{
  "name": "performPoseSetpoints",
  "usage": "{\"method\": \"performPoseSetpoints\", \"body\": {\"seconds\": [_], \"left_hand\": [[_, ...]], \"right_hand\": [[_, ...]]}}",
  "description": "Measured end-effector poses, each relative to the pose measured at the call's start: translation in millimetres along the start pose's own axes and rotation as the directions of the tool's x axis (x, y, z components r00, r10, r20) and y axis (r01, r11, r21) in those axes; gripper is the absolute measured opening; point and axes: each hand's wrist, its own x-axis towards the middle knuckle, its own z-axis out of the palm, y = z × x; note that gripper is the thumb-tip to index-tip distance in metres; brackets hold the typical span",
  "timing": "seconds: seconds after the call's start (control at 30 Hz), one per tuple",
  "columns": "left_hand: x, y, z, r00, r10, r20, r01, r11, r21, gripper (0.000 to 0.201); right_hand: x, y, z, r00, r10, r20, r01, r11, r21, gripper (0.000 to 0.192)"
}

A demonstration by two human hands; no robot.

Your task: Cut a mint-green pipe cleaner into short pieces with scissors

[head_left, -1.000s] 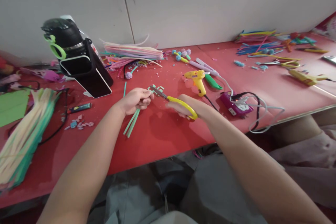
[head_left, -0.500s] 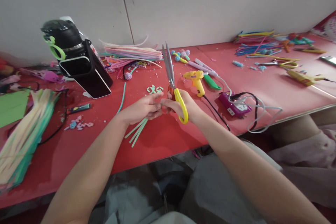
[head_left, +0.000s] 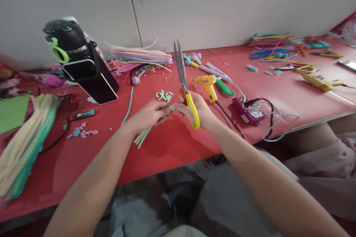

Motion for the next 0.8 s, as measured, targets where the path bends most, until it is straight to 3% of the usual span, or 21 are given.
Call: {"method": "performPoseSetpoints", "body": {"seconds": [0.07, 0.17, 0.37, 0.5, 0.8], "left_hand": [[0.0, -0.3, -4.8, 0.990, 0.074, -0.121, -0.072, 0.997, 0.024, 0.026], [1.0, -3.8, -16.5, 0.941, 0.125, -0.314, -0.144, 0.989, -0.037, 0.022], [3.4, -10.6, -29.7, 0.861, 0.141, -0.489, -0.252, 0.953, -0.169, 0.020], [4.2, -8.6, -26.3, 0.855, 0.145, -0.499, -0.280, 0.938, -0.207, 0.020], [6.4, -7.0, -15.5, 0.914, 0.162, -0.372, -0.229, 0.963, -0.143, 0.020]], "right_hand": [[-1.6, 0.0, -6.4, 1.000, 0.023, -0.019, -0.024, 0.996, -0.081, 0.034], [-7.5, -1.6, -18.9, 0.997, 0.069, 0.021, -0.060, 0.953, -0.296, 0.044], [-25.5, -8.1, -29.5, 0.974, 0.174, 0.146, -0.060, 0.819, -0.571, 0.050], [-29.5, -11.7, -23.8, 0.966, 0.178, 0.188, -0.033, 0.805, -0.593, 0.050], [-26.1, -16.4, -13.9, 0.963, 0.190, 0.190, -0.053, 0.826, -0.561, 0.046]]}}
